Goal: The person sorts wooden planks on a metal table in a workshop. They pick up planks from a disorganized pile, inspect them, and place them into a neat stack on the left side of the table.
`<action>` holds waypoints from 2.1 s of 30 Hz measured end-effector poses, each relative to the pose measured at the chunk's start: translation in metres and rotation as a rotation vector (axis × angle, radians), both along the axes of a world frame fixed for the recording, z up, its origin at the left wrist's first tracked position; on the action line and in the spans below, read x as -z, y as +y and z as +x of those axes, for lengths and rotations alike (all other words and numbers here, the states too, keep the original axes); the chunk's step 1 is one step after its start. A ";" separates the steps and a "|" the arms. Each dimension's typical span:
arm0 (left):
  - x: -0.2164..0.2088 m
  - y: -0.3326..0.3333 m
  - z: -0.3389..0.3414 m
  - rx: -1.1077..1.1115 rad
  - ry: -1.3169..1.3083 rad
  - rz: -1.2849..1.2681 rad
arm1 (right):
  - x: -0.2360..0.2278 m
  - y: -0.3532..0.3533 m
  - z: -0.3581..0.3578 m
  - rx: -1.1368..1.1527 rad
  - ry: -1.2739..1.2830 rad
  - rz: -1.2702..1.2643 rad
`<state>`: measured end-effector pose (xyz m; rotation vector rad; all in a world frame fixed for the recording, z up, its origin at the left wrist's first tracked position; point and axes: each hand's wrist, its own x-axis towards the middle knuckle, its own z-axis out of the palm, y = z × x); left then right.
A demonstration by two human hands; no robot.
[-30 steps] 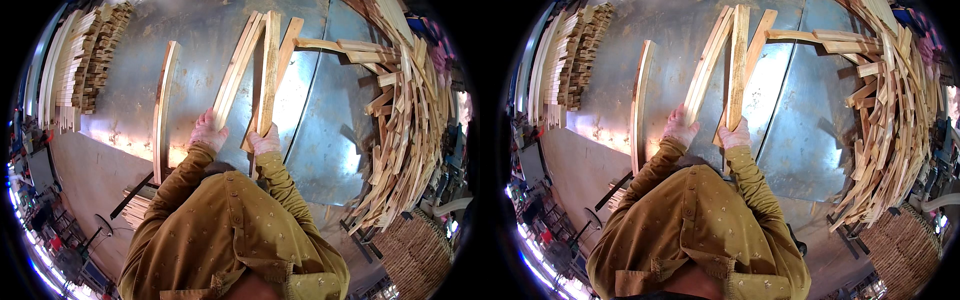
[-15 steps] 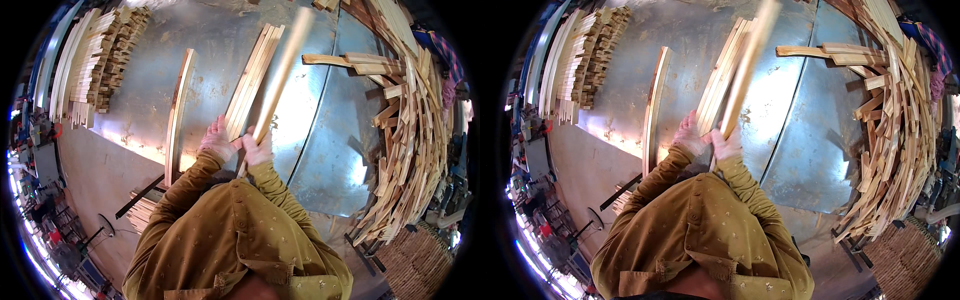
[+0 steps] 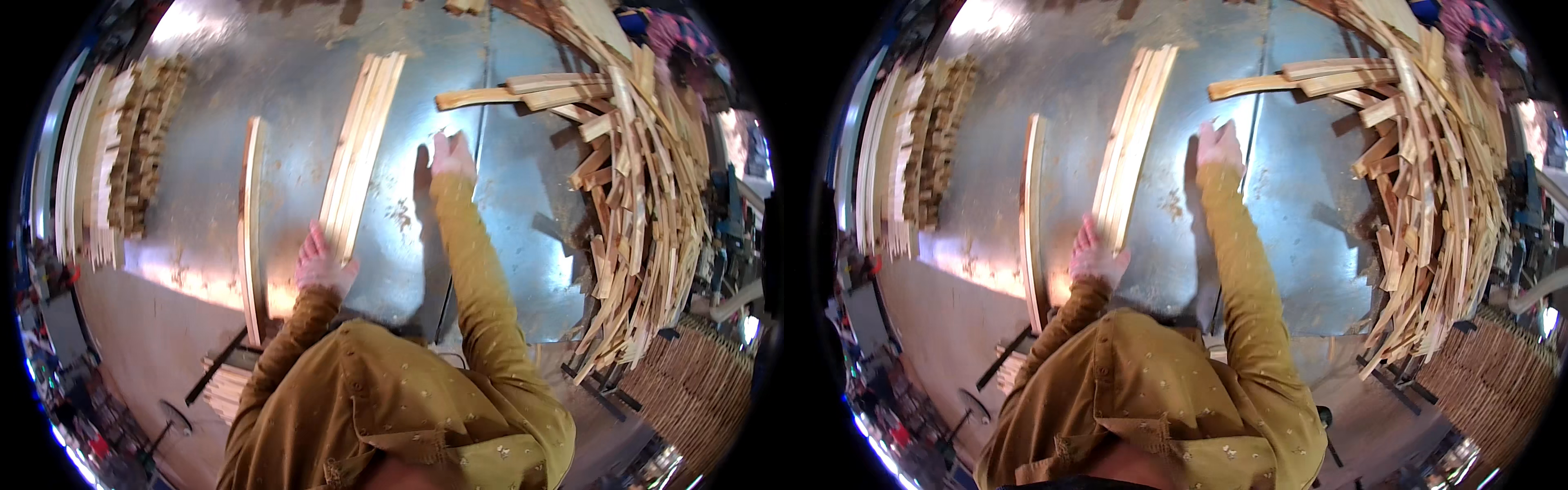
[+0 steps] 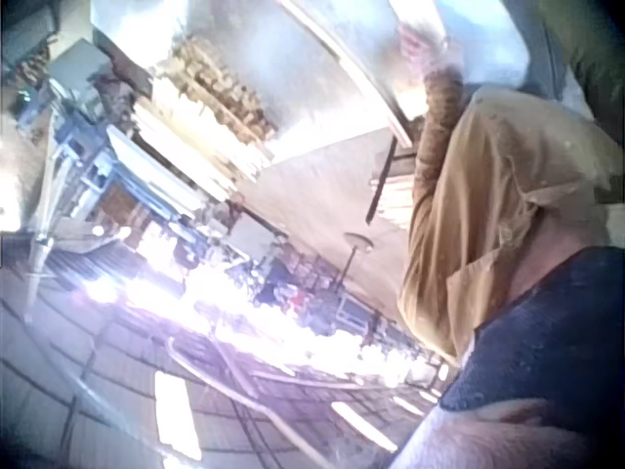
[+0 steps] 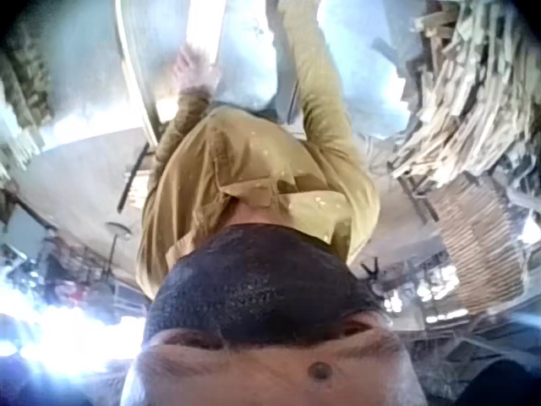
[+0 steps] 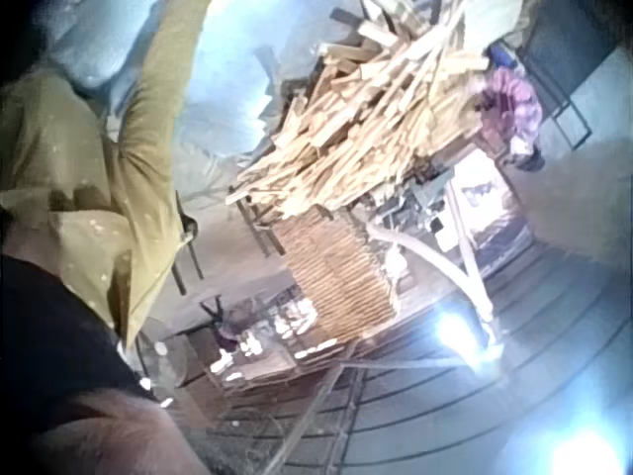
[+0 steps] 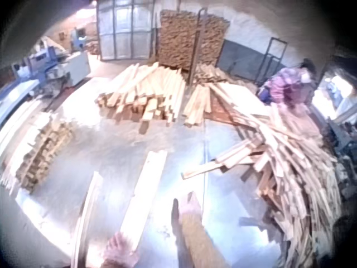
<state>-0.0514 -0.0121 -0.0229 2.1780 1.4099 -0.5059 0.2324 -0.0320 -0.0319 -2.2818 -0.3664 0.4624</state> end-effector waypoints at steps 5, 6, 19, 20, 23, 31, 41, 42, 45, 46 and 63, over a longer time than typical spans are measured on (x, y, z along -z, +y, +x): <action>-0.005 0.002 0.008 0.077 -0.088 0.039 | 0.030 0.058 0.163 0.547 0.348 -0.055; -0.003 0.000 0.006 0.163 -0.169 0.188 | 0.034 0.054 0.176 0.575 0.423 0.022; -0.009 -0.037 0.124 0.097 -0.731 -0.893 | -0.029 -0.162 -0.125 -0.313 -0.168 0.181; 0.001 -0.044 0.127 -0.102 -0.824 -1.193 | -0.040 -0.166 -0.123 -0.278 -0.166 0.264; 0.011 -0.024 0.141 -0.416 -0.968 -2.037 | -0.074 -0.164 -0.121 -0.094 0.251 0.611; -0.060 0.040 0.199 0.187 -1.011 -0.809 | -0.034 -0.103 -0.042 -0.081 0.853 0.782; 0.005 0.054 0.178 -0.181 -1.214 -0.748 | -0.043 0.058 0.241 0.220 -0.444 0.039; -0.002 0.070 0.196 0.011 -1.119 -0.584 | -0.033 0.039 0.241 0.288 -0.617 -0.001; -0.025 0.088 0.291 0.222 -0.885 -0.294 | -0.015 -0.041 0.252 0.602 -0.342 -0.222; -0.018 0.095 0.335 0.287 -0.798 -0.244 | -0.020 -0.049 0.254 0.617 -0.198 -0.201; 0.061 0.017 0.241 -0.941 -0.782 -2.234 | 0.038 -0.168 0.043 0.499 0.625 1.097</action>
